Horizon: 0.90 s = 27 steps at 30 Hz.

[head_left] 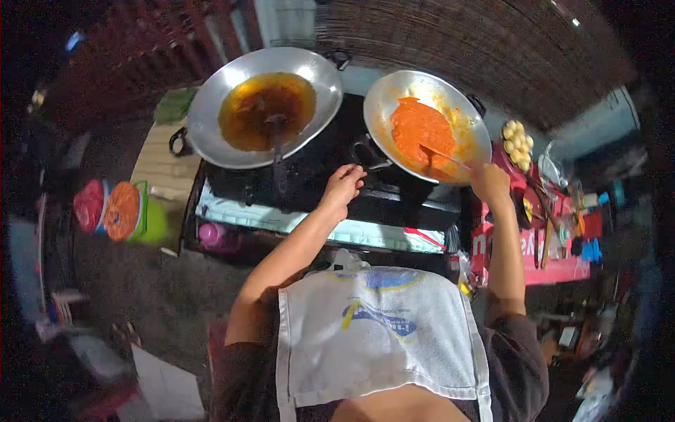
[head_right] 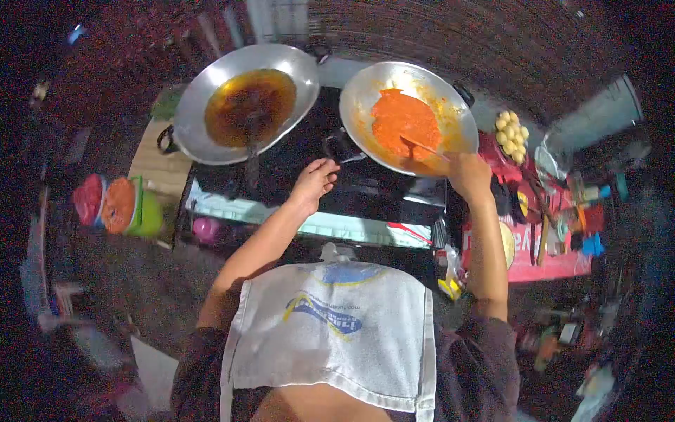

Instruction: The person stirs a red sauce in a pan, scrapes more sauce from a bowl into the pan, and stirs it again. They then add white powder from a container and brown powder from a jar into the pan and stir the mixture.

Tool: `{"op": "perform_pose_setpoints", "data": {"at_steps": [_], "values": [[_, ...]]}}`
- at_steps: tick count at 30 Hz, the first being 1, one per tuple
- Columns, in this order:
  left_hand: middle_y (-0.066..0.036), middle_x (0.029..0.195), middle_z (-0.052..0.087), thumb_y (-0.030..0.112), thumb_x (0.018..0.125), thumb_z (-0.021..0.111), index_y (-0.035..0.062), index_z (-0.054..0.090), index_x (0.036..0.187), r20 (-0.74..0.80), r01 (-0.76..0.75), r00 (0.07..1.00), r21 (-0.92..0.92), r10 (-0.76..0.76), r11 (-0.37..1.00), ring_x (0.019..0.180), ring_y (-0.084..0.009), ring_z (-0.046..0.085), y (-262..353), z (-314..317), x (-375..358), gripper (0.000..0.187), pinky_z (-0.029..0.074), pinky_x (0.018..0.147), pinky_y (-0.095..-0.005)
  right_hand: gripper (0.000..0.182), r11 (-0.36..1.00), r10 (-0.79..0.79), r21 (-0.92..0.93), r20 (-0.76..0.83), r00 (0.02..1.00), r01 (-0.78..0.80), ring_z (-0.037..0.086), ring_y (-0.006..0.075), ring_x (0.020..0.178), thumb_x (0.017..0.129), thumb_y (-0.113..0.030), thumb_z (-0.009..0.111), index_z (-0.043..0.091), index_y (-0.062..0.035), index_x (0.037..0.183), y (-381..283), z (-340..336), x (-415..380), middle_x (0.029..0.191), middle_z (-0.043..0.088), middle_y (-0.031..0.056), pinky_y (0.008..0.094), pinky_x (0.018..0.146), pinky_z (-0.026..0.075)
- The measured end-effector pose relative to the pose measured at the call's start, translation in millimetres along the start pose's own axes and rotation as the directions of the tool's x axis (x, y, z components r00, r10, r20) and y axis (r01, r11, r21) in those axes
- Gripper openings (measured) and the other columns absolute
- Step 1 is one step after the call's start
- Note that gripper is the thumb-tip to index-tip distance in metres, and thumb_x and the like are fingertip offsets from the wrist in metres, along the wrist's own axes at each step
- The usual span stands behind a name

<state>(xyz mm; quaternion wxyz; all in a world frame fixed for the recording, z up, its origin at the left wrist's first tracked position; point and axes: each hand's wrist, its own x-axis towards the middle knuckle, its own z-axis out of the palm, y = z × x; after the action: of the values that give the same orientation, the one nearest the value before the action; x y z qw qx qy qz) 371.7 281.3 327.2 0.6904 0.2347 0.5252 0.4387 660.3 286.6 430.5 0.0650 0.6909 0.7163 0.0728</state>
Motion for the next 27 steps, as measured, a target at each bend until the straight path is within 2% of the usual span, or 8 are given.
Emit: {"op": "perform_pose_setpoints", "data": {"at_steps": [6,9,11,14,16,21,25,27], "values": [[0.003,0.089,0.056,0.026,0.081,0.056,0.0120,0.053,0.102,0.000,-0.041,0.999,0.110,0.041,0.993,0.073,-0.0075,0.049,-44,-5,-26,0.026,0.041,0.061,-0.0222,0.023,0.969,-0.070,0.238,-0.002,0.998,0.069,0.055,0.0346,0.084,0.079,-0.026,0.053,0.060,-0.0142,0.098,-2,-14,-22,0.093,0.058,0.0173,0.0420,0.069,0.045],[0.000,0.094,0.056,0.033,0.081,0.054,0.0098,0.052,0.104,-0.078,-0.091,0.992,0.059,0.096,0.994,0.079,-0.0102,0.050,-75,-17,-60,0.032,0.040,0.069,-0.0250,0.028,0.780,-0.289,0.489,-0.273,0.918,0.391,0.057,0.0258,0.086,0.079,-0.005,0.053,0.054,-0.0006,0.107,10,3,-15,0.095,0.058,0.0149,0.0340,0.075,0.044],[-0.003,0.096,0.057,0.037,0.081,0.054,0.0076,0.052,0.105,-0.196,-0.086,0.975,0.094,0.103,0.992,0.083,-0.0123,0.051,-106,-37,-77,0.038,0.041,0.073,-0.0261,0.027,0.476,-0.321,0.768,-0.302,0.897,0.429,0.053,0.0183,0.086,0.082,-0.003,0.049,0.052,-0.0004,0.110,-18,-12,-19,0.095,0.056,0.0109,0.0265,0.075,0.042],[-0.006,0.083,0.059,0.033,0.076,0.060,0.0031,0.056,0.096,-0.429,-0.158,0.890,0.027,0.155,0.987,0.078,-0.0127,0.053,-169,-80,-105,0.036,0.043,0.067,-0.0279,0.029,0.347,-0.438,0.826,-0.276,0.855,0.444,0.051,0.0177,0.093,0.083,-0.005,0.049,0.051,0.0009,0.111,-81,-29,-26,0.101,0.056,0.0107,0.0277,0.080,0.040],[-0.011,0.090,0.060,0.033,0.075,0.060,0.0035,0.056,0.099,-0.609,-0.008,0.782,0.206,0.134,0.979,0.084,-0.0198,0.056,-208,-116,-134,0.038,0.045,0.072,-0.0330,0.030,0.295,-0.627,0.820,-0.220,0.747,0.490,0.051,0.0194,0.095,0.082,-0.006,0.050,0.051,0.0006,0.112,-125,-32,-27,0.105,0.055,0.0120,0.0286,0.081,0.040],[-0.020,0.093,0.058,0.026,0.071,0.053,0.0012,0.058,0.094,-0.899,0.369,0.434,0.123,-0.053,0.921,0.087,-0.0338,0.056,-350,-228,-236,0.034,0.044,0.073,-0.0411,0.036,0.056,-0.963,0.645,-0.167,0.212,0.762,0.054,0.0255,0.074,0.076,-0.005,0.056,0.051,-0.0049,0.112,-256,-64,-78,0.097,0.055,0.0142,0.0296,0.070,0.044],[-0.021,0.095,0.057,0.022,0.073,0.048,0.0016,0.060,0.092,-0.971,0.701,0.045,-0.136,-0.235,0.700,0.086,-0.0368,0.056,-438,-264,-343,0.031,0.045,0.073,-0.0429,0.034,-0.170,-0.982,0.629,-0.043,-0.184,0.758,0.055,0.0307,0.084,0.075,-0.009,0.059,0.053,-0.0067,0.108,-367,-35,-113,0.097,0.056,0.0149,0.0333,0.071,0.045],[-0.021,0.095,0.057,0.023,0.074,0.046,0.0018,0.060,0.094,-0.969,0.749,0.047,-0.127,-0.244,0.651,0.087,-0.0369,0.056,-515,-286,-370,0.032,0.044,0.074,-0.0430,0.035,-0.217,-0.961,0.639,-0.008,-0.275,0.738,0.055,0.0308,0.087,0.073,-0.007,0.060,0.053,-0.0066,0.107,-425,-32,-141,0.093,0.058,0.0153,0.0335,0.072,0.044]]}}
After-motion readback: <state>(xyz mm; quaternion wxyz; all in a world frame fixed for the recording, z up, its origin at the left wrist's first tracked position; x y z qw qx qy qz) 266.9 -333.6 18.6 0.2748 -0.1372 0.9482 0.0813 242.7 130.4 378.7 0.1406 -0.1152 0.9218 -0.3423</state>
